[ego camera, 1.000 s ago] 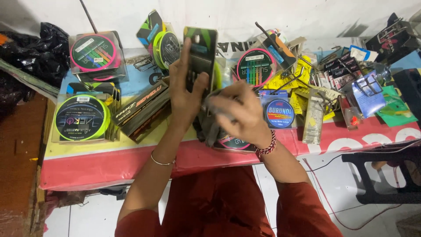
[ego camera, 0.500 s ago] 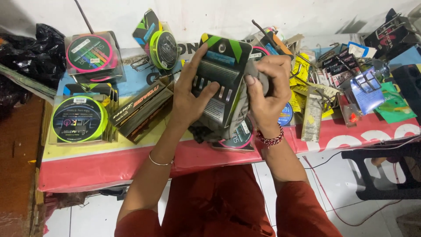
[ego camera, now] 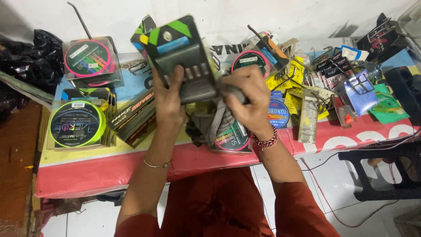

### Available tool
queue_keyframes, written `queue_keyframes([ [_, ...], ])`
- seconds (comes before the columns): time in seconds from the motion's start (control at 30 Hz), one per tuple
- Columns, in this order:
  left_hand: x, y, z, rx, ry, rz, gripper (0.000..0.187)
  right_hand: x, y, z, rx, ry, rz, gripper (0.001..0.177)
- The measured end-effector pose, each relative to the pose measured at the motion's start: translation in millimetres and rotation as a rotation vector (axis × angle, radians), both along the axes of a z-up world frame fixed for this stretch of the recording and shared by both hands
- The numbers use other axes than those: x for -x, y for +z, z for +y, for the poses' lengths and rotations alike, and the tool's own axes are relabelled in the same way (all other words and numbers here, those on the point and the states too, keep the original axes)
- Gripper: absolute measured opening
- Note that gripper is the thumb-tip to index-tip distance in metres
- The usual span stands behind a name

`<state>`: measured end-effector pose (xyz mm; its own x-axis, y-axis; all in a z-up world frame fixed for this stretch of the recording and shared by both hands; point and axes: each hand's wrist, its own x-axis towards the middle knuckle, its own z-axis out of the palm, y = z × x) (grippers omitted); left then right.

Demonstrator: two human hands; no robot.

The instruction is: The person is cleaning individual fishing line spools by wiping them with a cloth.

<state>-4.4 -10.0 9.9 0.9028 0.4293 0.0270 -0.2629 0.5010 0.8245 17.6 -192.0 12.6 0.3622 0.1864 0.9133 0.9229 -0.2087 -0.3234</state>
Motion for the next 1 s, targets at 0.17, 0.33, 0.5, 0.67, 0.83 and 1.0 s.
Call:
queue_keyframes([
  [0.17, -6.9, -39.6, -17.2, -0.263, -0.060, -0.287, 0.093, -0.1, 9.2, 1.4, -0.096, -0.172, -0.116, 0.016],
  [0.33, -7.2, -51.7, -19.6, -0.396, -0.158, -0.419, 0.097, -7.7, -3.0, 11.8, 0.012, -0.244, -0.158, 0.010],
  [0.5, -7.7, -53.8, -12.6, -0.462, -0.268, -0.236, 0.104, 12.5, -11.6, 37.8, 0.081, -0.079, -0.184, 0.013],
  [0.67, 24.4, -7.4, -20.2, -0.417, -0.449, -0.095, 0.100, -4.1, 1.9, 10.4, 0.049, -0.188, -0.175, 0.016],
  [0.83, 12.5, -14.2, -16.9, -0.454, -0.532, -0.395, 0.084, -5.9, -1.0, 4.0, -0.031, -0.323, -0.194, 0.018],
  [1.0, 4.6, -17.4, -8.0, -0.461, -0.595, -0.707, 0.068, -8.2, -43.5, 13.2, 0.030, -0.165, -0.218, 0.024],
])
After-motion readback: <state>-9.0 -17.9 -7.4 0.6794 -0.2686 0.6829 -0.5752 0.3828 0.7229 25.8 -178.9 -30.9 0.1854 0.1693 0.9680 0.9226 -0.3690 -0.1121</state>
